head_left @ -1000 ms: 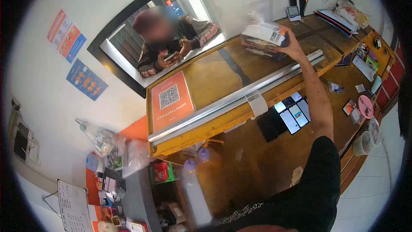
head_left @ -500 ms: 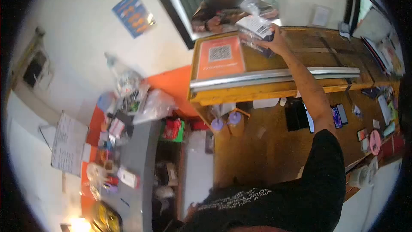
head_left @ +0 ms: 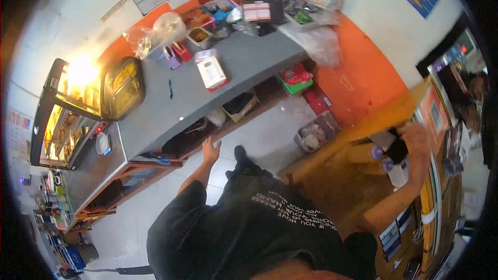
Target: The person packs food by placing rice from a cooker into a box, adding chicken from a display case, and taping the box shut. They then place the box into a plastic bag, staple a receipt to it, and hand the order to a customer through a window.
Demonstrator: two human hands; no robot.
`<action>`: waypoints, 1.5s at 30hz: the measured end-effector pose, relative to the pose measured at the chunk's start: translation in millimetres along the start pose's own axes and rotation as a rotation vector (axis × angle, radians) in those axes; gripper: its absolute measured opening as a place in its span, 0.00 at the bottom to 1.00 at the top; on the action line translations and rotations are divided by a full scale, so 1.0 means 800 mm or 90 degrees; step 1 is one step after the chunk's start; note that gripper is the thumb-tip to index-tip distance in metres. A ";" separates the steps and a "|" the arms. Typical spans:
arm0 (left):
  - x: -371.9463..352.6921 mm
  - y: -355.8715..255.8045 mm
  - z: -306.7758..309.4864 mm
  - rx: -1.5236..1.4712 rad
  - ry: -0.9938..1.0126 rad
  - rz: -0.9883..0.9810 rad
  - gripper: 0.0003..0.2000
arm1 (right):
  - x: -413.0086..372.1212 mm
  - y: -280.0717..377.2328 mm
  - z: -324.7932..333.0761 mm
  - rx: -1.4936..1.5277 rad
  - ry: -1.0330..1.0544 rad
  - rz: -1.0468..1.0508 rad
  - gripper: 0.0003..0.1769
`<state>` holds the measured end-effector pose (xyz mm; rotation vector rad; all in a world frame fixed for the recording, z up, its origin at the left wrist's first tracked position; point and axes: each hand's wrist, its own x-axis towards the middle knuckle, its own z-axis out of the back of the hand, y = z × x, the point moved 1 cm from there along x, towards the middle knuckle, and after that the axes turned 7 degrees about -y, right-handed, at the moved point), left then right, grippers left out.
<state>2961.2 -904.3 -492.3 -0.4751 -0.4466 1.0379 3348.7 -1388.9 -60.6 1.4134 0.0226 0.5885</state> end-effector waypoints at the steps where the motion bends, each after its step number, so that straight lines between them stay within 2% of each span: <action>1: 0.040 -0.007 0.011 -0.045 -0.031 0.009 0.18 | 0.004 0.009 -0.045 0.062 0.210 -0.126 0.37; 3: 0.123 0.015 -0.001 -0.159 -0.080 -0.038 0.18 | 0.039 -0.016 -0.132 -0.100 0.484 -0.056 0.35; 4: 0.161 0.003 0.011 -0.163 -0.027 0.015 0.18 | 0.054 -0.020 -0.183 -0.047 0.434 -0.119 0.32; 5: 0.197 0.006 0.003 -0.136 -0.097 -0.022 0.20 | 0.071 -0.025 -0.237 0.002 0.381 -0.176 0.29; 7: 0.257 -0.020 0.015 -0.149 -0.116 -0.019 0.22 | 0.112 -0.064 -0.324 -0.043 0.311 -0.168 0.32; 8: 0.281 -0.032 0.016 -0.136 -0.119 0.011 0.27 | 0.125 -0.076 -0.362 -0.044 0.318 -0.170 0.32; 10: 0.326 -0.057 0.010 -0.105 -0.101 0.084 0.38 | 0.140 -0.094 -0.432 -0.206 0.350 -0.138 0.29; 11: 0.341 -0.069 0.004 -0.088 -0.077 0.129 0.45 | 0.143 -0.105 -0.459 -0.205 0.351 -0.148 0.29; 12: 0.352 -0.089 0.002 -0.084 -0.070 0.130 0.45 | 0.147 -0.116 -0.483 -0.156 0.417 -0.198 0.28; 13: 0.362 -0.115 0.004 -0.024 -0.075 0.148 0.51 | 0.153 -0.124 -0.502 -0.108 0.482 -0.247 0.26; 14: 0.371 -0.131 0.000 0.036 -0.079 0.165 0.57 | 0.161 -0.129 -0.515 -0.111 0.481 -0.255 0.26; 15: 0.383 -0.136 -0.011 0.019 -0.068 0.200 0.60 | 0.170 -0.134 -0.526 -0.093 0.509 -0.270 0.26; 17: 0.398 -0.140 -0.025 0.027 -0.042 0.199 0.60 | 0.195 -0.152 -0.535 -0.080 0.530 -0.290 0.25; 18: 0.402 -0.140 -0.032 0.037 -0.024 0.201 0.61 | 0.211 -0.169 -0.533 -0.125 0.491 -0.287 0.26; 20: 0.414 -0.137 -0.027 0.033 0.000 0.160 0.62 | 0.253 -0.208 -0.538 -0.172 0.454 -0.279 0.27; 22: 0.427 -0.129 -0.012 0.073 0.214 -0.079 0.61 | 0.295 -0.258 -0.554 -0.243 0.405 -0.284 0.26; 23: 0.437 -0.127 -0.005 0.075 0.213 -0.074 0.61 | 0.313 -0.289 -0.573 -0.241 0.410 -0.283 0.26; 25: 0.460 -0.133 -0.003 0.067 0.291 -0.193 0.61 | 0.357 -0.347 -0.625 -0.379 0.400 -0.084 0.23; 26: 0.472 -0.135 -0.006 0.069 0.292 -0.184 0.61 | 0.381 -0.364 -0.662 -0.391 0.398 -0.040 0.23; 27: 0.482 -0.138 -0.008 0.064 0.275 -0.222 0.59 | 0.403 -0.372 -0.706 -0.402 0.394 0.002 0.23; 29: 0.502 -0.154 -0.009 0.065 0.262 -0.256 0.58 | 0.445 -0.375 -0.789 -0.393 0.402 -0.033 0.25; 31: 0.513 -0.178 -0.007 0.179 0.232 -0.238 0.54 | 0.457 -0.479 -0.859 -0.532 0.259 0.352 0.23; 32: 0.512 -0.181 -0.012 0.181 0.236 -0.223 0.54 | 0.460 -0.489 -0.878 -0.526 0.273 0.352 0.23; 34: 0.517 -0.192 -0.010 0.107 0.203 -0.149 0.50 | 0.465 -0.499 -0.916 -0.548 0.186 0.273 0.21; 35: 0.514 -0.201 -0.003 0.098 0.200 -0.123 0.41 | 0.465 -0.505 -0.924 -0.539 0.212 0.269 0.21; 36: 0.510 -0.199 -0.008 0.104 0.213 -0.097 0.41 | 0.464 -0.509 -0.925 -0.433 0.256 0.225 0.19; 37: 0.507 -0.193 -0.015 0.059 0.190 -0.044 0.37 | 0.459 -0.504 -0.923 -0.330 0.294 0.177 0.17; 38: 0.505 -0.187 -0.023 0.014 0.163 0.005 0.32 | 0.445 -0.495 -0.915 -0.328 0.314 0.168 0.17; 39: 0.512 -0.201 -0.015 0.040 0.073 -0.017 0.21 | 0.434 -0.478 -0.902 -0.194 0.323 0.017 0.14; 40: 0.520 -0.197 -0.019 0.042 0.073 -0.011 0.21 | 0.427 -0.471 -0.896 -0.060 0.319 -0.129 0.12; 41: 0.524 -0.192 -0.022 0.084 0.110 0.011 0.19 | 0.411 -0.478 -0.894 0.026 0.307 -0.138 0.10; 42: 0.525 -0.188 -0.024 0.126 0.149 0.029 0.17 | 0.404 -0.461 -0.888 0.024 0.307 -0.143 0.10; 43: 0.528 -0.187 -0.026 0.154 0.098 -0.014 0.09 | 0.405 -0.431 -0.882 0.026 0.320 -0.223 0.09; 44: 0.530 -0.182 -0.025 0.150 0.101 -0.021 0.09 | 0.402 -0.412 -0.881 0.027 0.329 -0.302 0.08; 45: 0.533 -0.178 -0.025 0.142 0.107 -0.069 0.08 | 0.398 -0.412 -0.888 0.022 0.321 -0.300 0.08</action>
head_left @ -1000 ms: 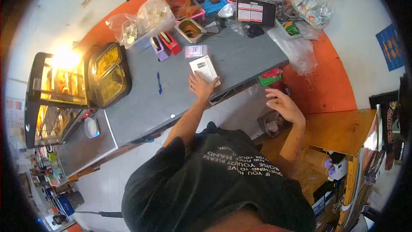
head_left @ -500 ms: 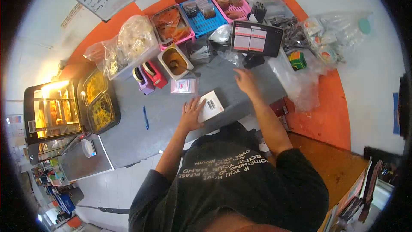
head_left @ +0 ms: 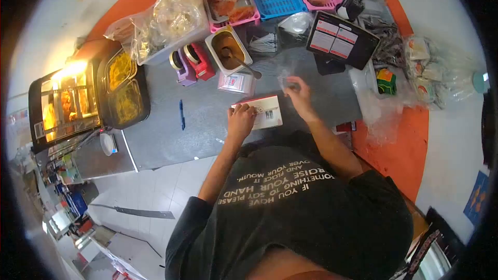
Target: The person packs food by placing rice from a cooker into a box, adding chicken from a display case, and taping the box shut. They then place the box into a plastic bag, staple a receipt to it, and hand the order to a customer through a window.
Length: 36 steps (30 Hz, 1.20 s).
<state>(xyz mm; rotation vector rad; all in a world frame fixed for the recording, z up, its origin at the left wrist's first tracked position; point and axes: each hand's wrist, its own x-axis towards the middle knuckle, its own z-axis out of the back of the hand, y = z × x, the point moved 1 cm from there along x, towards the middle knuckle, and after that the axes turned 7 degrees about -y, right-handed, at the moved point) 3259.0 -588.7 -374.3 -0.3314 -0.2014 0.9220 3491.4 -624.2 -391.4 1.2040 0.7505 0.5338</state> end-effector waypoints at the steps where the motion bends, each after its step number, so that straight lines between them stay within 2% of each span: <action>1: -0.002 0.001 0.001 -0.004 0.003 -0.047 0.07 | 0.000 -0.009 -0.013 0.122 0.104 -0.078 0.09; 2: -0.007 0.001 0.002 -0.009 0.008 -0.054 0.07 | -0.008 -0.018 -0.025 0.246 0.207 -0.155 0.10; 3: -0.006 -0.002 0.011 -0.047 -0.067 -0.099 0.05 | -0.018 -0.033 -0.036 0.247 0.196 -0.152 0.10; 4: -0.006 -0.001 0.016 -0.085 -0.143 -0.145 0.04 | -0.029 -0.043 -0.051 0.035 0.322 0.033 0.11; 5: -0.010 0.006 0.008 -0.089 -0.141 -0.156 0.04 | -0.042 -0.055 -0.066 -0.183 0.435 0.214 0.13; 6: -0.016 0.019 -0.014 -0.181 -0.125 -0.167 0.05 | -0.053 -0.044 -0.077 -0.185 0.422 0.215 0.13; 7: -0.018 0.028 -0.026 -0.273 -0.107 -0.178 0.06 | -0.065 -0.021 -0.085 -0.275 0.350 0.231 0.13; 8: -0.019 0.032 -0.029 -0.278 -0.103 -0.188 0.06 | -0.076 -0.004 -0.088 -0.364 0.278 0.241 0.13; 10: -0.027 0.033 -0.035 -0.365 0.030 -0.177 0.07 | -0.066 0.004 -0.088 -0.336 0.261 0.208 0.13; 11: -0.029 0.032 -0.034 -0.370 0.038 -0.189 0.07 | -0.063 0.009 -0.085 -0.301 0.251 0.185 0.12; 12: -0.026 0.029 -0.031 -0.319 0.060 -0.190 0.07 | -0.071 0.063 -0.066 -0.284 0.230 0.073 0.13; 13: -0.024 0.029 -0.032 -0.266 0.082 -0.191 0.07 | -0.074 0.056 -0.065 -0.286 0.214 0.073 0.13; 14: -0.025 0.028 -0.033 -0.271 0.086 -0.206 0.07 | -0.079 0.042 -0.066 -0.248 0.198 0.099 0.14; 15: -0.027 0.034 -0.039 -0.213 0.012 -0.245 0.06 | -0.083 0.021 -0.067 -0.208 0.177 0.124 0.16; 16: -0.029 0.038 -0.047 -0.160 -0.061 -0.290 0.06 | -0.091 -0.012 -0.078 -0.251 0.175 0.217 0.18; 17: -0.027 0.041 -0.055 -0.171 -0.049 -0.273 0.07 | -0.098 -0.033 -0.088 -0.302 0.165 0.308 0.20; 20: -0.008 0.035 -0.057 -0.207 0.041 -0.238 0.09 | -0.108 -0.011 -0.067 -0.277 0.070 0.249 0.23; 21: -0.007 0.026 -0.047 -0.217 0.056 -0.272 0.09 | -0.109 0.002 -0.053 -0.237 -0.002 0.268 0.21; 22: -0.008 0.022 -0.031 -0.154 0.004 -0.315 0.10 | -0.111 0.008 -0.040 -0.194 -0.069 0.292 0.19; 23: -0.005 0.020 -0.016 -0.092 -0.053 -0.353 0.11 | -0.112 0.012 -0.019 -0.194 -0.096 0.288 0.19; 24: 0.002 0.027 -0.022 -0.093 -0.052 -0.377 0.11 | -0.109 0.013 0.013 -0.118 -0.153 0.259 0.16; 25: 0.009 0.039 -0.039 -0.162 0.060 -0.351 0.10 | -0.107 0.011 0.045 -0.040 -0.206 0.229 0.12; 26: 0.014 0.043 -0.048 -0.226 0.171 -0.319 0.09 | -0.106 0.002 0.079 -0.038 -0.352 0.252 0.10; 27: 0.013 0.032 -0.036 -0.223 0.173 -0.337 0.09 | -0.103 -0.015 0.116 -0.035 -0.499 0.274 0.08; 29: 0.010 0.006 -0.002 -0.202 0.241 -0.182 0.08 | -0.093 -0.073 0.216 -0.091 -0.802 0.214 0.10; 30: 0.014 0.006 -0.008 -0.106 0.252 -0.179 0.10 | -0.105 -0.082 0.260 -0.024 -0.949 0.099 0.13; 31: 0.017 0.003 0.000 -0.105 0.249 -0.190 0.10 | -0.105 -0.099 0.315 0.080 -1.070 0.173 0.15; 33: 0.024 -0.008 0.018 0.060 0.090 -0.496 0.19 | -0.104 -0.185 0.416 0.153 -1.102 -0.175 0.16; 34: 0.026 -0.009 0.017 0.140 0.063 -0.496 0.29 | -0.089 -0.208 0.439 0.162 -1.105 -0.171 0.16; 35: 0.033 0.000 0.006 0.143 0.057 -0.500 0.29 | -0.091 -0.241 0.470 0.241 -0.999 -0.192 0.15; 36: 0.044 0.016 -0.013 0.003 0.144 -0.427 0.30 | -0.087 -0.271 0.496 0.315 -0.887 -0.209 0.15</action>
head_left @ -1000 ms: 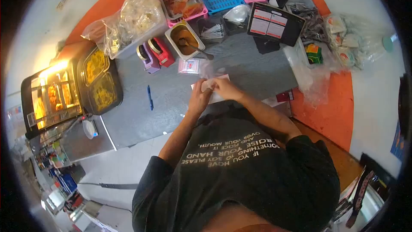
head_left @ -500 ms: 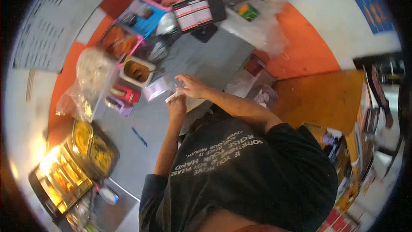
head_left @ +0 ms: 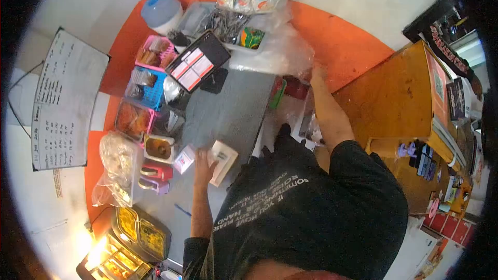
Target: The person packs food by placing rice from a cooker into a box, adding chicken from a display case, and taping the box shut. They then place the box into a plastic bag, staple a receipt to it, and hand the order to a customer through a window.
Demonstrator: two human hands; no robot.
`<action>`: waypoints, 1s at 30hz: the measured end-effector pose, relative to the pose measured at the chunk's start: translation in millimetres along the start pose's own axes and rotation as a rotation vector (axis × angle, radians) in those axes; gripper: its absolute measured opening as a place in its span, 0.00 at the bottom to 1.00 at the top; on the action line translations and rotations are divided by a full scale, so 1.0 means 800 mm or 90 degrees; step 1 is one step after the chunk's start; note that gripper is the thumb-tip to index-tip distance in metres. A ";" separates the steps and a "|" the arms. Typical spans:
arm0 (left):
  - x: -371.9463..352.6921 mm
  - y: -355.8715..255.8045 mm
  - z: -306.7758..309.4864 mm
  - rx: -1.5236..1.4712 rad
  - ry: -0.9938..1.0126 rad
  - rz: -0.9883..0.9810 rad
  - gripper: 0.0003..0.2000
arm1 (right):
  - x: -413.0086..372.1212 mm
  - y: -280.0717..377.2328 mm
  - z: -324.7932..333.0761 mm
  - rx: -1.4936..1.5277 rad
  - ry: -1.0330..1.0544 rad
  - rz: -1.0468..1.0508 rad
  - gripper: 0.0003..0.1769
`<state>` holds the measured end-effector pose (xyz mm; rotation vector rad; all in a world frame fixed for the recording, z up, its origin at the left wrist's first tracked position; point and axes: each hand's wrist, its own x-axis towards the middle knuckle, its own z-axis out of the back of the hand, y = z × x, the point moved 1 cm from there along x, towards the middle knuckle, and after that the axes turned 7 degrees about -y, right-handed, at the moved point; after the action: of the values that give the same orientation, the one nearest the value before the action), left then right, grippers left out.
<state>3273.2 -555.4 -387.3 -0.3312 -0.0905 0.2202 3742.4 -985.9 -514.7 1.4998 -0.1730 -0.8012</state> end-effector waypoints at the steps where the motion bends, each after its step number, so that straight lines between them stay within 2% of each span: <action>1: 0.003 0.014 -0.016 -0.164 0.030 0.058 0.30 | 0.039 -0.013 0.009 0.014 0.108 -0.067 0.14; 3: 0.001 0.024 -0.037 -0.193 -0.001 0.098 0.31 | 0.098 -0.041 -0.005 0.041 0.326 -0.201 0.14; 4: 0.004 0.021 -0.041 -0.229 -0.025 0.141 0.31 | 0.116 -0.051 -0.023 0.046 0.333 -0.203 0.14; 5: 0.012 0.007 -0.043 -0.220 -0.030 0.141 0.31 | 0.126 -0.064 -0.045 0.058 0.496 -0.268 0.15; 6: 0.020 -0.013 -0.045 -0.231 -0.076 0.230 0.31 | 0.129 -0.072 -0.063 0.072 0.658 -0.332 0.15; 7: 0.030 -0.028 -0.047 -0.241 -0.123 0.318 0.31 | 0.119 -0.058 -0.071 0.081 0.664 -0.334 0.15; 9: 0.052 -0.029 -0.073 -0.230 -0.133 0.359 0.32 | 0.086 -0.006 -0.074 -0.110 0.420 -0.237 0.09; 11: 0.062 -0.039 -0.094 -0.190 -0.239 0.414 0.37 | 0.079 0.005 -0.094 -0.111 0.425 -0.219 0.09; 12: 0.093 -0.113 -0.055 0.033 -0.187 0.622 0.41 | 0.077 0.021 -0.142 -0.115 0.424 -0.192 0.09; 13: 0.107 -0.127 -0.058 0.040 -0.185 0.627 0.41 | 0.076 0.023 -0.141 -0.120 0.424 -0.164 0.09; 15: 0.115 -0.147 -0.063 0.080 -0.308 0.602 0.41 | 0.064 0.032 -0.167 -0.137 0.430 -0.106 0.10; 17: 0.120 -0.166 -0.067 0.052 -0.345 0.548 0.38 | 0.060 0.036 -0.168 -0.153 0.455 -0.043 0.10; 22: 0.121 -0.189 -0.078 0.084 -0.316 0.557 0.35 | 0.056 0.032 -0.152 -0.181 0.493 0.120 0.10; 23: 0.116 -0.190 -0.085 0.090 -0.291 0.551 0.35 | 0.079 0.045 -0.154 -0.188 0.486 0.147 0.10; 24: 0.112 -0.184 -0.095 0.105 -0.333 0.507 0.33 | 0.076 0.043 -0.160 -0.204 0.472 0.164 0.10; 25: 0.117 -0.191 -0.089 0.074 -0.304 0.550 0.33 | 0.098 0.045 -0.164 -0.229 0.452 0.172 0.10; 30: 0.123 -0.185 -0.095 0.067 -0.286 0.462 0.32 | 0.091 0.041 -0.131 -0.283 0.378 0.278 0.10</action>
<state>3407.7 -692.8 -404.7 -0.1934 -0.4018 1.0157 3867.6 -945.3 -522.5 1.1545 0.1179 -0.0184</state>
